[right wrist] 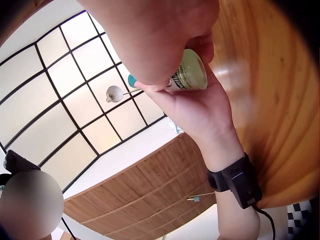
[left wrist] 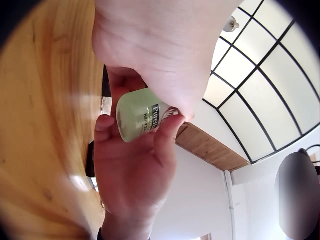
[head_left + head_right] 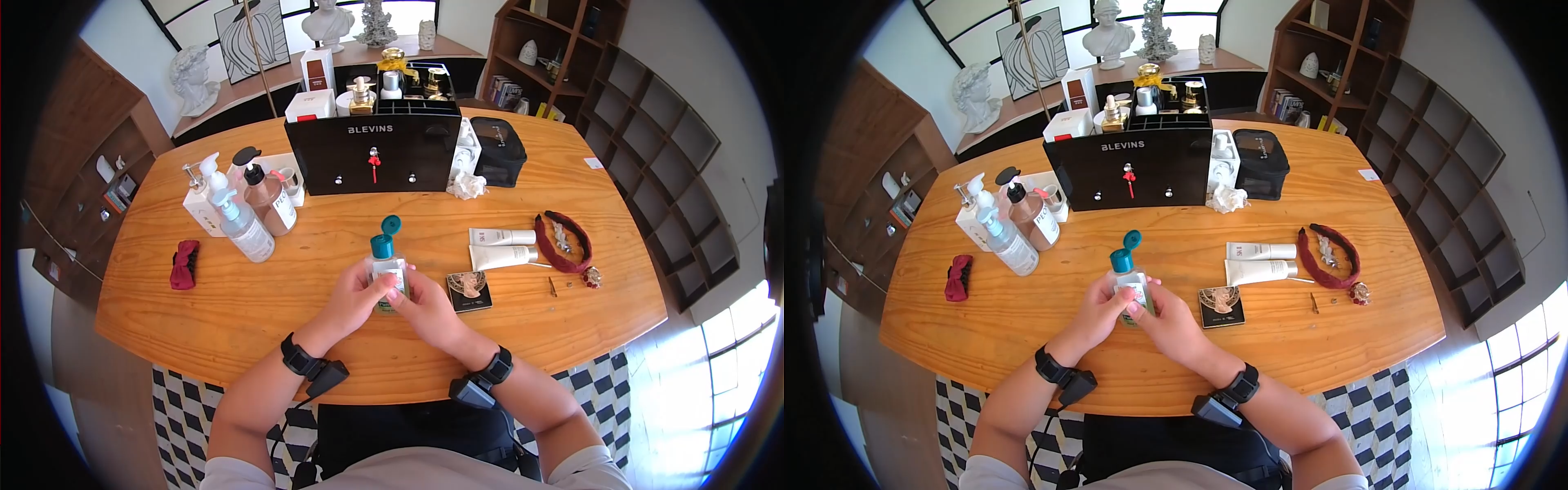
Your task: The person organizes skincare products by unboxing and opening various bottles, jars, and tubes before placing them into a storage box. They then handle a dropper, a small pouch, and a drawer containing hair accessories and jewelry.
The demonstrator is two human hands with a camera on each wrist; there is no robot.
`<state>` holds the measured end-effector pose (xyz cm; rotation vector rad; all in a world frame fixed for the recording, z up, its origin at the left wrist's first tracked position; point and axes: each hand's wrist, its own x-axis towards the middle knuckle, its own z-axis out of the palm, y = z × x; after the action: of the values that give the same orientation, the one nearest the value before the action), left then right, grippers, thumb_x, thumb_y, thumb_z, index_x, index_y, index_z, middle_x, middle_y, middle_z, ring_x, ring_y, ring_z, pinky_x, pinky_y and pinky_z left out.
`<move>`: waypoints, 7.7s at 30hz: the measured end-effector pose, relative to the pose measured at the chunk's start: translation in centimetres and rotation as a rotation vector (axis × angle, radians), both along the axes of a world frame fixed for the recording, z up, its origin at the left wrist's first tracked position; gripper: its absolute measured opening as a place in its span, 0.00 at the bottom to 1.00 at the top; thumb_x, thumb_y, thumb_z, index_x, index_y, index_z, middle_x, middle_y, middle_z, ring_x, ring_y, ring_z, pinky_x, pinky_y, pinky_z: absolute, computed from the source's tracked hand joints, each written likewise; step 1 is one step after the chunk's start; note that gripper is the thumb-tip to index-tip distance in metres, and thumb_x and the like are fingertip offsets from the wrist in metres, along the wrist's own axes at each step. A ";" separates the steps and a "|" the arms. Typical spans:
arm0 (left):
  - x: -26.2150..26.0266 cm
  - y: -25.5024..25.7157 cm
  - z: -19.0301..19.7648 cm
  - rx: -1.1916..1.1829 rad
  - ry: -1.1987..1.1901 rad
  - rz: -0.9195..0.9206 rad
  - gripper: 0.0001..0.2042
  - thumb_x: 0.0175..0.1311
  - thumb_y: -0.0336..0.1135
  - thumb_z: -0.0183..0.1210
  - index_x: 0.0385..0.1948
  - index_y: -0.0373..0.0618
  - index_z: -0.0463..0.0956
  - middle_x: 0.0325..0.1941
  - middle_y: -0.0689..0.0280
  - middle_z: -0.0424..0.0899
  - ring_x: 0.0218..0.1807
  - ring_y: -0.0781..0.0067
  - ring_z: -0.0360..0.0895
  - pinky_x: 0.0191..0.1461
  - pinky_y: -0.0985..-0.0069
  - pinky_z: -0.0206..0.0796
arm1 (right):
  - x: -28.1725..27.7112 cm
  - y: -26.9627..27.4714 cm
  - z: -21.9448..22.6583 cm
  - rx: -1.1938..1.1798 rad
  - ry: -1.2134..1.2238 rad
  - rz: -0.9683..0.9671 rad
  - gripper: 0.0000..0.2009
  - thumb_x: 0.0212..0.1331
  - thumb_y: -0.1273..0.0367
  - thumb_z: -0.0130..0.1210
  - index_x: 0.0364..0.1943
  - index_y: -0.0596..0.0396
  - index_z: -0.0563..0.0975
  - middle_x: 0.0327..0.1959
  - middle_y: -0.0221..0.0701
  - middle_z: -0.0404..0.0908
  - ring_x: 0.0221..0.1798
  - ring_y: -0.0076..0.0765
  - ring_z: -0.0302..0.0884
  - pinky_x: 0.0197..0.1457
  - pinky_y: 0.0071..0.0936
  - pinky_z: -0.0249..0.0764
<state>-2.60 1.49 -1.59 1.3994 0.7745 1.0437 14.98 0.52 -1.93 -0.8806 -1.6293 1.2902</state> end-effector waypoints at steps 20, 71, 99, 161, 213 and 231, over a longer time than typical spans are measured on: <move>0.1 -0.8 0.7 0.427 0.160 0.128 0.39 0.75 0.67 0.31 0.52 0.33 0.75 0.40 0.56 0.85 0.44 0.64 0.83 0.52 0.68 0.73 | 1.5 -3.0 4.1 1.126 0.200 0.000 0.16 0.60 0.65 0.62 0.47 0.61 0.76 0.37 0.41 0.84 0.36 0.45 0.85 0.34 0.32 0.77; 0.3 -0.3 -0.5 -0.017 0.091 -0.067 0.18 0.82 0.47 0.44 0.56 0.43 0.70 0.50 0.69 0.77 0.53 0.81 0.71 0.59 0.78 0.64 | 1.8 1.6 1.8 0.264 -0.158 -0.175 0.25 0.60 0.78 0.62 0.63 0.56 0.72 0.48 0.32 0.80 0.47 0.26 0.76 0.51 0.24 0.74; 0.8 0.3 -1.5 0.183 -0.028 -0.007 0.26 0.82 0.46 0.39 0.71 0.36 0.57 0.70 0.57 0.68 0.74 0.65 0.62 0.77 0.67 0.52 | 1.0 2.1 -1.2 -0.053 0.118 -0.102 0.21 0.63 0.72 0.63 0.60 0.59 0.74 0.38 0.26 0.81 0.37 0.16 0.76 0.40 0.18 0.73; -0.6 0.0 1.6 0.705 0.376 0.261 0.03 0.66 0.28 0.61 0.33 0.40 0.81 0.33 0.61 0.82 0.34 0.61 0.80 0.38 0.69 0.71 | 14.4 7.0 4.3 0.644 -1.297 -0.084 0.19 0.44 0.66 0.71 0.43 0.51 0.84 0.43 0.34 0.83 0.52 0.47 0.78 0.58 0.43 0.74; -1.0 1.5 -0.6 0.017 -0.172 0.072 0.22 0.80 0.43 0.45 0.66 0.36 0.63 0.59 0.58 0.79 0.61 0.69 0.76 0.66 0.70 0.67 | -0.1 2.0 2.2 -0.414 0.059 0.206 0.14 0.70 0.64 0.59 0.52 0.58 0.78 0.43 0.31 0.85 0.41 0.23 0.83 0.46 0.22 0.79; -0.9 1.2 -0.7 -0.016 0.052 -0.107 0.18 0.77 0.47 0.53 0.52 0.40 0.72 0.35 0.69 0.78 0.37 0.79 0.77 0.43 0.76 0.71 | 1.7 3.6 2.7 0.190 0.136 -0.218 0.16 0.74 0.67 0.54 0.60 0.60 0.75 0.37 0.24 0.76 0.35 0.17 0.70 0.40 0.18 0.70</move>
<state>-3.49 2.72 -2.32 1.4428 0.7358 0.9196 16.70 4.08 0.77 -0.8108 -1.4771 1.0046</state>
